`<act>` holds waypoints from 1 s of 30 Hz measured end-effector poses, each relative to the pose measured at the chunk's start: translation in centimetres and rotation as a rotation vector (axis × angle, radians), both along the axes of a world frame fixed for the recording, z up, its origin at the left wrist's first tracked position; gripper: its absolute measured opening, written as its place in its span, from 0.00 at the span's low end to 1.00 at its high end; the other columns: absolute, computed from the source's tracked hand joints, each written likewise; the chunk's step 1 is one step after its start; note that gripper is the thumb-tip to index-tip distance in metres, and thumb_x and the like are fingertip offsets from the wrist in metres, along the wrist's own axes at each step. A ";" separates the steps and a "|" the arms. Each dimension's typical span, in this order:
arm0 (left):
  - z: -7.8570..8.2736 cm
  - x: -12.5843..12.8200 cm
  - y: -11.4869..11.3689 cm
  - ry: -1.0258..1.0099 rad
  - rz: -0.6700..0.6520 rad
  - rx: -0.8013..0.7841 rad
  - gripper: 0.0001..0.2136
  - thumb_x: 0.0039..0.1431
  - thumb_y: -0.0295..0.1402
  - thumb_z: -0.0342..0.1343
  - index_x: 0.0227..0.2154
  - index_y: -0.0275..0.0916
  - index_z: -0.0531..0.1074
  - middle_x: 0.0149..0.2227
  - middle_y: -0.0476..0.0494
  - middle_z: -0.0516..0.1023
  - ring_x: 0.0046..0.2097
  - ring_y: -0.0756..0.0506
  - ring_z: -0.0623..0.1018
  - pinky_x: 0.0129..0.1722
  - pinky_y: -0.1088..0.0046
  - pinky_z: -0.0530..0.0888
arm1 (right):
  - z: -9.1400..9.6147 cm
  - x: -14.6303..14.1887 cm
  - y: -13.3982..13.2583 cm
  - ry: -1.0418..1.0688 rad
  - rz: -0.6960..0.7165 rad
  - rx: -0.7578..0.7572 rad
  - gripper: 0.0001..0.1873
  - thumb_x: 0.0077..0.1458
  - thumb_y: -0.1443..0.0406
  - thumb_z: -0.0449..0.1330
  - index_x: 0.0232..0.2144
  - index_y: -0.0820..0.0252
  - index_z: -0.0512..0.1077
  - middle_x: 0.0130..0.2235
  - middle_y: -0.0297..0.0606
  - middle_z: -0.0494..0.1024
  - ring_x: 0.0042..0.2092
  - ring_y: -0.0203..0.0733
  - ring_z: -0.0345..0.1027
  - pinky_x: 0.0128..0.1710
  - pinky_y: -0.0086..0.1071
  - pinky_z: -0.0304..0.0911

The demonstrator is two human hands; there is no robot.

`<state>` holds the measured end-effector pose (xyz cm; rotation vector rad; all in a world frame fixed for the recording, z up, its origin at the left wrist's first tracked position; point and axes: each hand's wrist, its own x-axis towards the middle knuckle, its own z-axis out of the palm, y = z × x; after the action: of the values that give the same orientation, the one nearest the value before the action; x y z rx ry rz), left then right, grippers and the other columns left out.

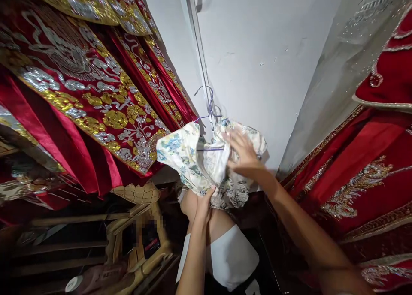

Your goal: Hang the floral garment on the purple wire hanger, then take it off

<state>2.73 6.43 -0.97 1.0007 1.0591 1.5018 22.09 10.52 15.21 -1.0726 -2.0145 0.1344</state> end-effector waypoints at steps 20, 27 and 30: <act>-1.8 -0.1 -2.5 -0.046 0.041 -0.137 0.38 0.44 0.38 0.72 0.60 0.43 0.68 0.56 0.37 0.78 0.60 0.34 0.76 0.63 0.54 0.71 | -13.0 -5.7 -8.5 0.749 0.062 -0.750 0.28 0.59 0.42 0.59 0.21 0.57 0.68 0.21 0.32 0.66 0.26 0.39 0.61 0.29 0.34 0.55; -2.0 1.8 -4.5 0.222 0.612 0.140 0.21 0.59 0.36 0.62 0.54 0.45 0.67 0.53 0.39 0.73 0.57 0.39 0.73 0.61 0.57 0.68 | -11.4 -4.8 -8.3 0.902 -0.042 -0.806 0.25 0.54 0.44 0.62 0.20 0.57 0.71 0.19 0.32 0.66 0.23 0.38 0.57 0.25 0.34 0.52; -1.6 3.2 -4.7 0.403 0.333 0.268 0.13 0.60 0.34 0.60 0.48 0.44 0.72 0.49 0.39 0.74 0.55 0.39 0.74 0.58 0.59 0.69 | -11.5 -5.3 -8.1 0.933 -0.028 -0.810 0.25 0.52 0.43 0.63 0.20 0.57 0.72 0.18 0.33 0.67 0.22 0.37 0.57 0.24 0.34 0.52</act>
<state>5.94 1.70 -2.55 1.4095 1.3837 1.7899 16.76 2.38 3.73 -1.1774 -1.0667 1.2650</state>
